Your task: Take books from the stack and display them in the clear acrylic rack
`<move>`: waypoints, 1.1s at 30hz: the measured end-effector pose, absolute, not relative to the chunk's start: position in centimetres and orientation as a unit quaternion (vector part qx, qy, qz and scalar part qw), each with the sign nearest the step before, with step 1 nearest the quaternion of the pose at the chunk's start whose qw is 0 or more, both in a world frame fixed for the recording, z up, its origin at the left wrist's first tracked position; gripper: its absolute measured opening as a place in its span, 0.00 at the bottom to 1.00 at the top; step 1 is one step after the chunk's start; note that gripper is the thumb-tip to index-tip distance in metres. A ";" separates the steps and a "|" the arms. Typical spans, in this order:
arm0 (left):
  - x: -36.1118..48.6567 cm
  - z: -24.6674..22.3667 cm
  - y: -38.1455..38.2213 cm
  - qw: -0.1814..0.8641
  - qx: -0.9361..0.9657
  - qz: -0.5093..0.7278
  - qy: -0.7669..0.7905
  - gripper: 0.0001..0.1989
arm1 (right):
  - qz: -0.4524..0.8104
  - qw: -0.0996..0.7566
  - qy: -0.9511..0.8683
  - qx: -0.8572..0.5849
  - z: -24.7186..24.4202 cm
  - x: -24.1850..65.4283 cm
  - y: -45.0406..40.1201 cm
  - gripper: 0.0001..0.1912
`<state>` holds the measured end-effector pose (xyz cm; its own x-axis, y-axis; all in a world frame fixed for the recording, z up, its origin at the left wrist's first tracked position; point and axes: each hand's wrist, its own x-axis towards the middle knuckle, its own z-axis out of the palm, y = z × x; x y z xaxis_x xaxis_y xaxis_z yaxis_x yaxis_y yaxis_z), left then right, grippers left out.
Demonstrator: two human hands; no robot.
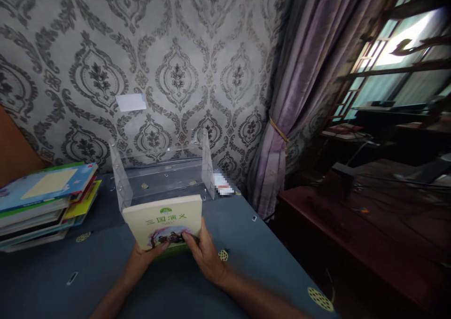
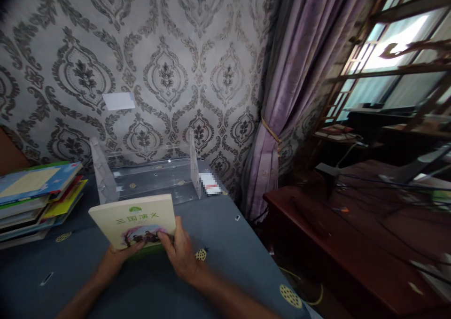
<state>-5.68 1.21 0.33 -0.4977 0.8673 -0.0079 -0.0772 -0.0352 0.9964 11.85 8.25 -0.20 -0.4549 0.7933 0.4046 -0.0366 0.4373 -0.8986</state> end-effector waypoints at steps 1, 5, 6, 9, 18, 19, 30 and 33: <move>-5.7 0.3 1.2 0.375 0.340 0.636 0.582 0.24 | 0.457 0.452 -0.718 -0.266 -0.3 11.8 8.3 0.12; -5.7 0.1 1.2 0.379 0.357 0.639 0.566 0.24 | 0.460 0.458 -0.717 -0.254 -0.4 11.8 8.3 0.13; -5.7 0.0 1.2 0.374 0.362 0.638 0.568 0.25 | 0.462 0.458 -0.717 -0.249 -0.4 11.8 8.3 0.13; -6.2 -0.5 1.3 0.354 0.379 0.622 0.586 0.28 | 0.449 0.452 -0.726 -0.258 -0.3 12.0 8.4 0.13; -8.7 2.2 1.0 0.326 0.445 0.557 0.620 0.32 | 0.370 0.442 -0.772 -0.269 1.6 13.0 9.5 0.14; -8.9 3.2 0.8 0.314 0.462 0.544 0.626 0.31 | 0.370 0.440 -0.776 -0.260 2.3 13.1 9.9 0.14; -10.1 12.2 0.8 0.327 0.621 0.325 0.634 0.18 | 0.399 0.230 -0.882 -0.100 10.5 14.6 16.2 0.17; -10.4 13.5 1.5 0.327 0.633 0.324 0.623 0.15 | 0.387 0.216 -0.892 -0.086 12.0 14.5 17.3 0.14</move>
<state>-10.45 1.50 13.52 0.0143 0.9999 0.0020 0.5767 -0.0099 0.8169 14.53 17.26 12.01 -0.8919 0.3204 0.3192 -0.0141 0.6857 -0.7277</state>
